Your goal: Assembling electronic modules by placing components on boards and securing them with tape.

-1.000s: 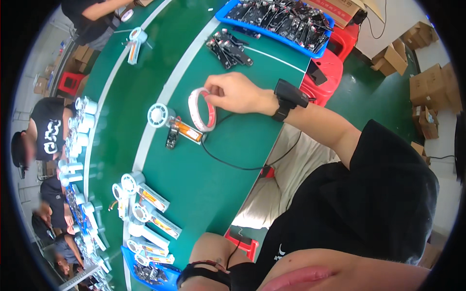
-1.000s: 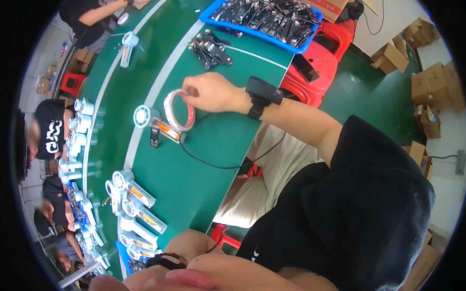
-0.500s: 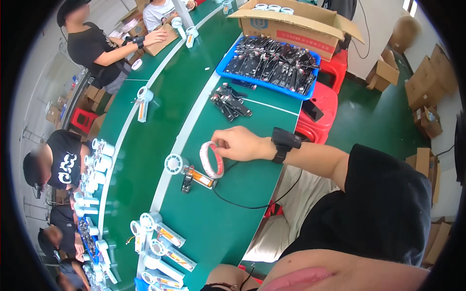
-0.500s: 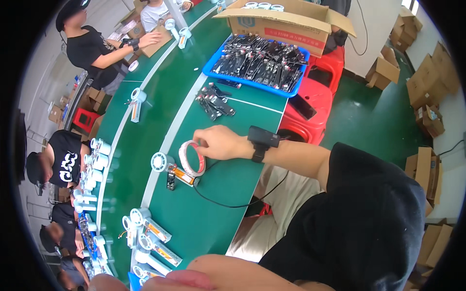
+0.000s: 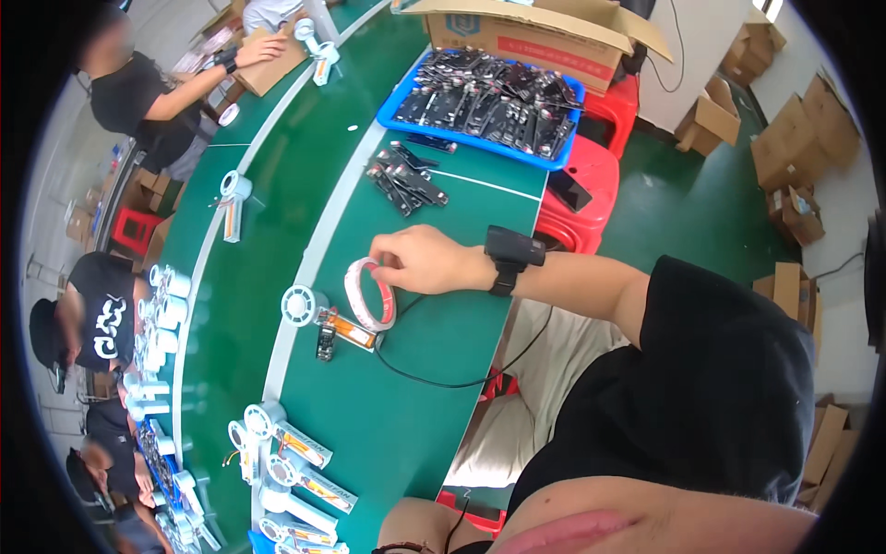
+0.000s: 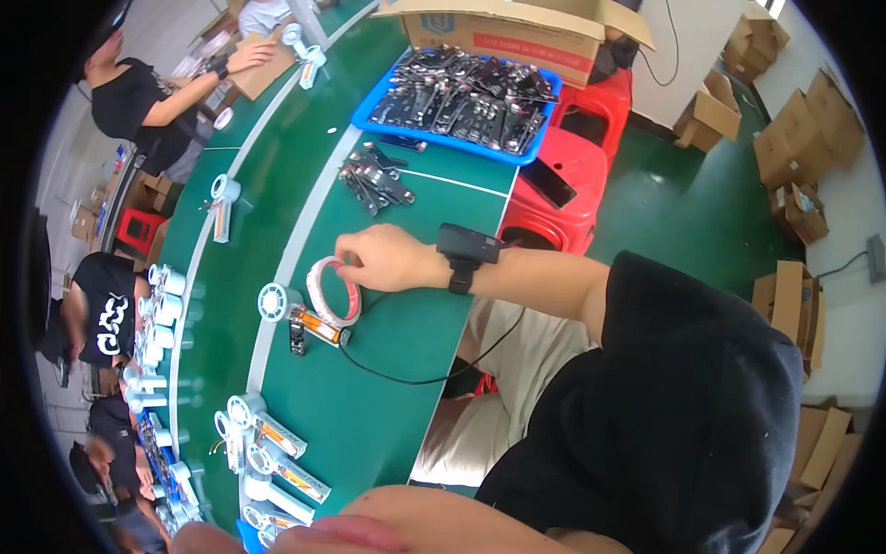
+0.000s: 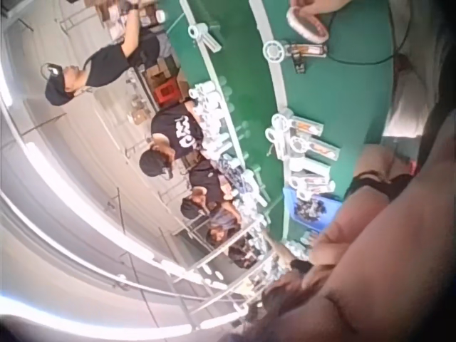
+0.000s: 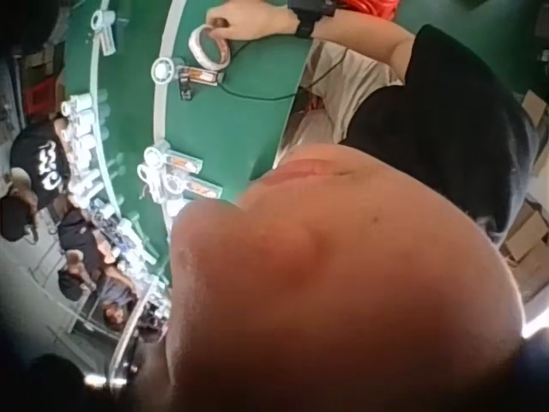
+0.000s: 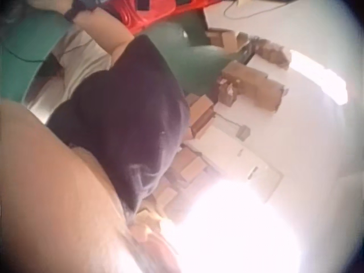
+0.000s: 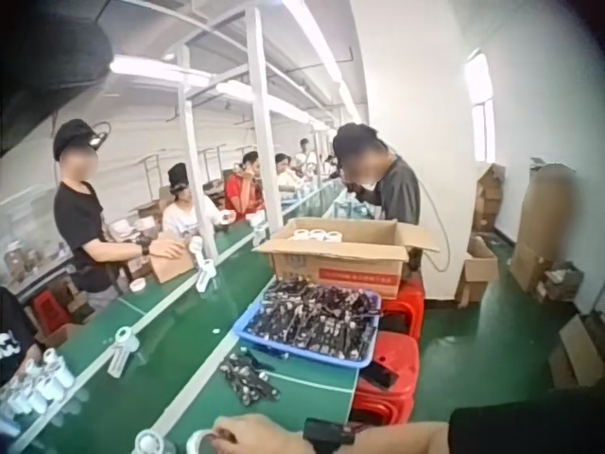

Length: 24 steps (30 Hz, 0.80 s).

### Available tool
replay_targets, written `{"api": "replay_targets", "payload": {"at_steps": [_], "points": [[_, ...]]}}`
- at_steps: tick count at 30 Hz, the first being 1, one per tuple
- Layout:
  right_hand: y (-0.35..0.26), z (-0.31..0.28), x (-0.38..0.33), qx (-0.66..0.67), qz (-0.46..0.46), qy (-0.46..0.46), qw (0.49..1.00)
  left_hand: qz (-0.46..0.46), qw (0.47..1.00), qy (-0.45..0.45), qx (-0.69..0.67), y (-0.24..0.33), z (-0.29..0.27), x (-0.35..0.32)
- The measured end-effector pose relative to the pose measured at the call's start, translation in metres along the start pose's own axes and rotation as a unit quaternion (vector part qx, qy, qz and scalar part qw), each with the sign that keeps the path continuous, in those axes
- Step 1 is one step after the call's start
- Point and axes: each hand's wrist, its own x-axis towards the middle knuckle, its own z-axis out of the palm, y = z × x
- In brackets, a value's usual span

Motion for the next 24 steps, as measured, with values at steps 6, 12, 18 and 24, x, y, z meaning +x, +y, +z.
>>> {"api": "replay_targets", "payload": {"at_steps": [6, 12, 18, 24], "points": [[-0.003, -0.018, -0.005, -0.020, 0.017, 0.031, 0.999, 0.137, 0.762, -0.316, -0.548, -0.067, -0.017, 0.029], [-0.001, -0.010, -0.003, 0.013, 0.032, -0.009, 0.999, 0.039, 0.591, -0.283, -0.754, -0.078, -0.017, 0.019], [-0.002, -0.010, -0.004, 0.000, 0.039, -0.011, 0.999, -0.196, 0.644, -0.227, -0.703, -0.041, -0.023, 0.017], [-0.003, -0.007, -0.001, -0.005, 0.010, -0.008, 1.000, -0.381, 0.672, -0.181, -0.609, 0.008, -0.039, 0.023]]}}
